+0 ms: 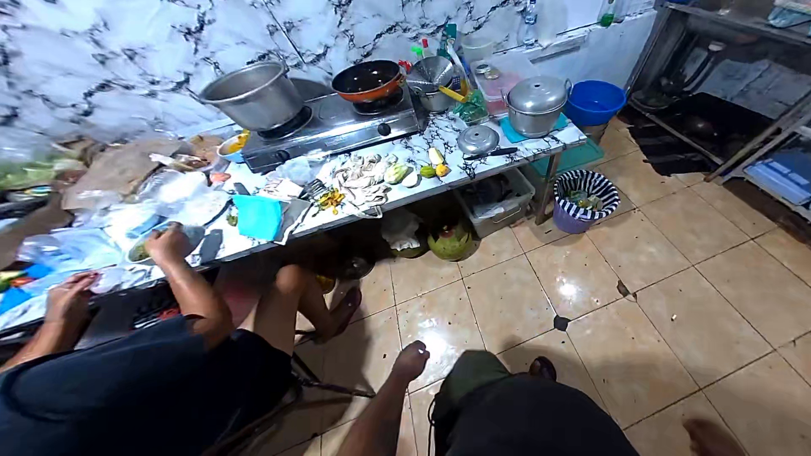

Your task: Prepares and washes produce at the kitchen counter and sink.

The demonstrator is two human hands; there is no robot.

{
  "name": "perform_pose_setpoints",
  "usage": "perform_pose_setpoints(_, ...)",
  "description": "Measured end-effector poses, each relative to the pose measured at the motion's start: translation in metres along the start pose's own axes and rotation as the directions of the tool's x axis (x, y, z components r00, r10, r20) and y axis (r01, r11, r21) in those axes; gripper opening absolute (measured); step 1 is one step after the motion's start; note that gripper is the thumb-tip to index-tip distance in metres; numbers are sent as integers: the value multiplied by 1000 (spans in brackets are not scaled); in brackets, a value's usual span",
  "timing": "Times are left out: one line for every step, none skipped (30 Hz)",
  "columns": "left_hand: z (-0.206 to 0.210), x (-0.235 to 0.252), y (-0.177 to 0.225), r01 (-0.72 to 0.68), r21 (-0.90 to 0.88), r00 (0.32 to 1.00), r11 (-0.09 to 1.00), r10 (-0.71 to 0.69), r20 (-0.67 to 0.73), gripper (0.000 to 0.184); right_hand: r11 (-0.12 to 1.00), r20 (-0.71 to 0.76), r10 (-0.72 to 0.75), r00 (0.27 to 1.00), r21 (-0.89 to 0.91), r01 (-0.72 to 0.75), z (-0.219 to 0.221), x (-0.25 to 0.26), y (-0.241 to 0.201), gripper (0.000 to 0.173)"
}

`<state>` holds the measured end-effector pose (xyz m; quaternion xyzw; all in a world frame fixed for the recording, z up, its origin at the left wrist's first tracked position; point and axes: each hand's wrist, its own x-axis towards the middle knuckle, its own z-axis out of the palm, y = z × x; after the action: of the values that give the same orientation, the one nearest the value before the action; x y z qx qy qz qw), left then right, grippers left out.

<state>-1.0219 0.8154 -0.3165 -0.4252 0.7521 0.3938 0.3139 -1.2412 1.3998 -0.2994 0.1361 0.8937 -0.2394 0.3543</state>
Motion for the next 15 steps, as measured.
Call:
perform_pose_setpoints(-4,2,0,34,-98,998,995,-39,-52,41,991,0,-131,991,-38,131,-11,54,-20,39)
perform_pose_setpoints(-6,3,3,59,-197,993,979,-77,-87,40,975,8,-214,977,-53,214,-24,84,-68,38)
perform_pose_setpoints(-6,7,6,79,-279,989,957,-111,-100,40,960,18,-272,962,-69,273,-36,98,-134,36)
perform_pose_setpoints(-7,10,11,97,-331,987,939,-134,-93,40,936,40,-338,940,-89,341,-42,102,-205,36)
perform_pose_setpoints(-6,14,15,111,-355,987,928,-146,-73,40,906,74,-403,912,-106,409,-44,101,-273,35)
perform_pose_setpoints(-7,18,19,116,-361,988,925,-145,-55,40,869,117,-467,876,-122,480,-42,98,-340,35)
perform_pose_setpoints(-7,24,22,120,-362,989,924,-144,-39,40,827,167,-525,834,-130,547,-36,93,-403,36)
perform_pose_setpoints(-8,31,24,129,-361,989,924,-146,-18,41,783,213,-576,789,-131,608,-27,88,-459,37)
perform_pose_setpoints(-11,39,24,142,-355,989,924,-150,5,41,747,251,-612,750,-129,652,-17,85,-510,39)
perform_pose_setpoints(-16,49,25,150,-341,988,928,-149,30,40,717,280,-637,718,-125,686,-5,84,-558,40)
perform_pose_setpoints(-24,60,25,165,-311,986,936,-152,64,40,693,294,-659,693,-121,711,8,87,-602,40)
perform_pose_setpoints(-33,70,26,176,-298,984,938,-158,84,39,672,289,-680,674,-120,730,22,94,-641,41)
perform_pose_setpoints(-47,81,28,187,-301,982,935,-169,85,38,652,261,-703,661,-135,746,34,102,-678,42)
perform_pose_setpoints(-63,91,29,196,-323,981,926,-182,72,37,638,229,-716,660,-171,751,45,111,-713,44)
perform_pose_setpoints(-77,99,30,207,-368,978,907,-199,60,37,628,195,-723,663,-213,748,54,121,-741,48)
